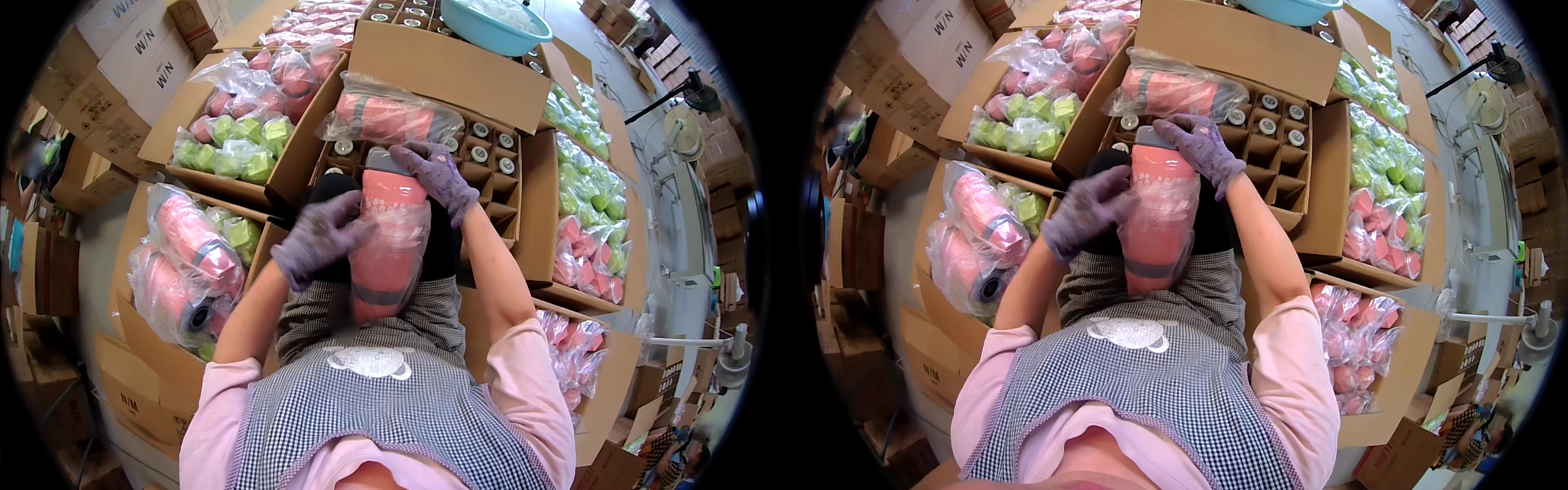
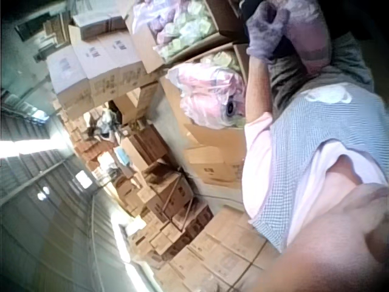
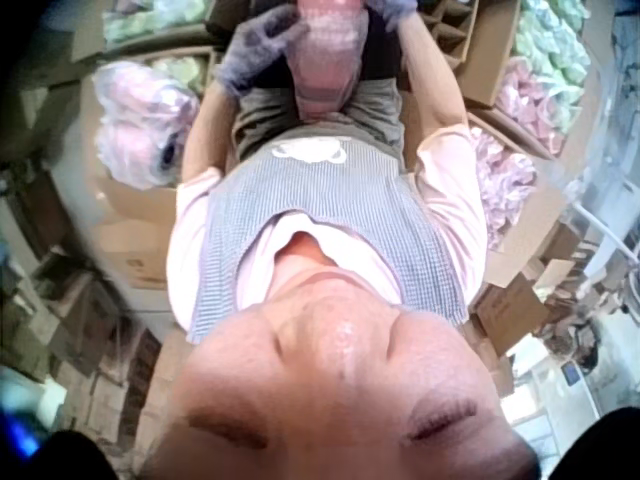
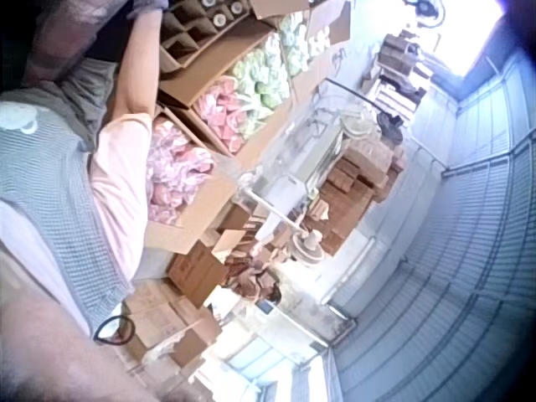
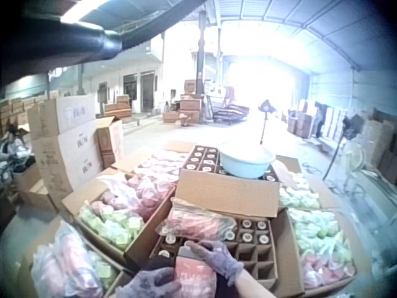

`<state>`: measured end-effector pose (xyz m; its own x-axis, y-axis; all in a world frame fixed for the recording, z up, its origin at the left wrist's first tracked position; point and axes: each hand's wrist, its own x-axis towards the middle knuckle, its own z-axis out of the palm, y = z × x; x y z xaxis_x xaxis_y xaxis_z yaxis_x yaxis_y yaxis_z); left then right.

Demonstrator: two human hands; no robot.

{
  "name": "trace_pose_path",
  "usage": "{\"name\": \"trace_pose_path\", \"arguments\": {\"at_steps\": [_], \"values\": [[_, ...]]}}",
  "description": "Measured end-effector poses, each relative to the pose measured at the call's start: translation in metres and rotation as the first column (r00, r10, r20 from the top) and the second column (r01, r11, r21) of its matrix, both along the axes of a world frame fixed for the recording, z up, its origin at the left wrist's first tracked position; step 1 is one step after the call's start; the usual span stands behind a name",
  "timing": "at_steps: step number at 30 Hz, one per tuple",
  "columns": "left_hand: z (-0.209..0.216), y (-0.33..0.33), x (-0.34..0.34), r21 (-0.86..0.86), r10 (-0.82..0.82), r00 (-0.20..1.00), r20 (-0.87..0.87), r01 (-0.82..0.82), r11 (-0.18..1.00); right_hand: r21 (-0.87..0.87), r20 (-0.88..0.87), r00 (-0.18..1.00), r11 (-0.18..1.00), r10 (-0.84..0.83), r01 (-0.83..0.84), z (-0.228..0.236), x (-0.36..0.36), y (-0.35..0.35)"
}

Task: The person repeatedly picks up pink water bottles from a cardboard box, removes the lids, inserts a stainless steel inner bottle, and screws the lids back on. The assembled bottles are placed back into the box among other packaged items.

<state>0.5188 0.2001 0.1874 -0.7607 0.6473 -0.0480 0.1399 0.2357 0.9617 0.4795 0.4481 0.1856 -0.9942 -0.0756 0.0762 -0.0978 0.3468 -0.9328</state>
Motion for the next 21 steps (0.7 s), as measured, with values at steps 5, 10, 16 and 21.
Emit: {"name": "trace_pose_path", "arguments": {"at_steps": [5,10,16,21], "values": [[0.002,0.017,-0.044,0.441,0.282,0.952,-0.118,-0.204,0.874,0.156,-0.363,0.931,0.983,-0.033,0.096,0.023,0.036,-0.043],[0.019,0.062,-0.014,0.130,0.149,0.684,-0.714,-0.080,0.988,-0.689,-0.191,0.969,0.682,0.155,-0.245,-0.028,0.027,0.018],[0.004,0.038,-0.066,0.365,0.191,0.979,-0.065,-0.155,0.918,-0.242,-0.182,0.983,0.970,-0.024,-0.021,0.043,0.042,-0.005],[0.047,0.055,-0.030,0.058,0.021,0.643,-0.765,0.037,0.998,-0.599,0.198,0.969,0.801,0.149,0.000,-0.027,0.017,0.023]]}}
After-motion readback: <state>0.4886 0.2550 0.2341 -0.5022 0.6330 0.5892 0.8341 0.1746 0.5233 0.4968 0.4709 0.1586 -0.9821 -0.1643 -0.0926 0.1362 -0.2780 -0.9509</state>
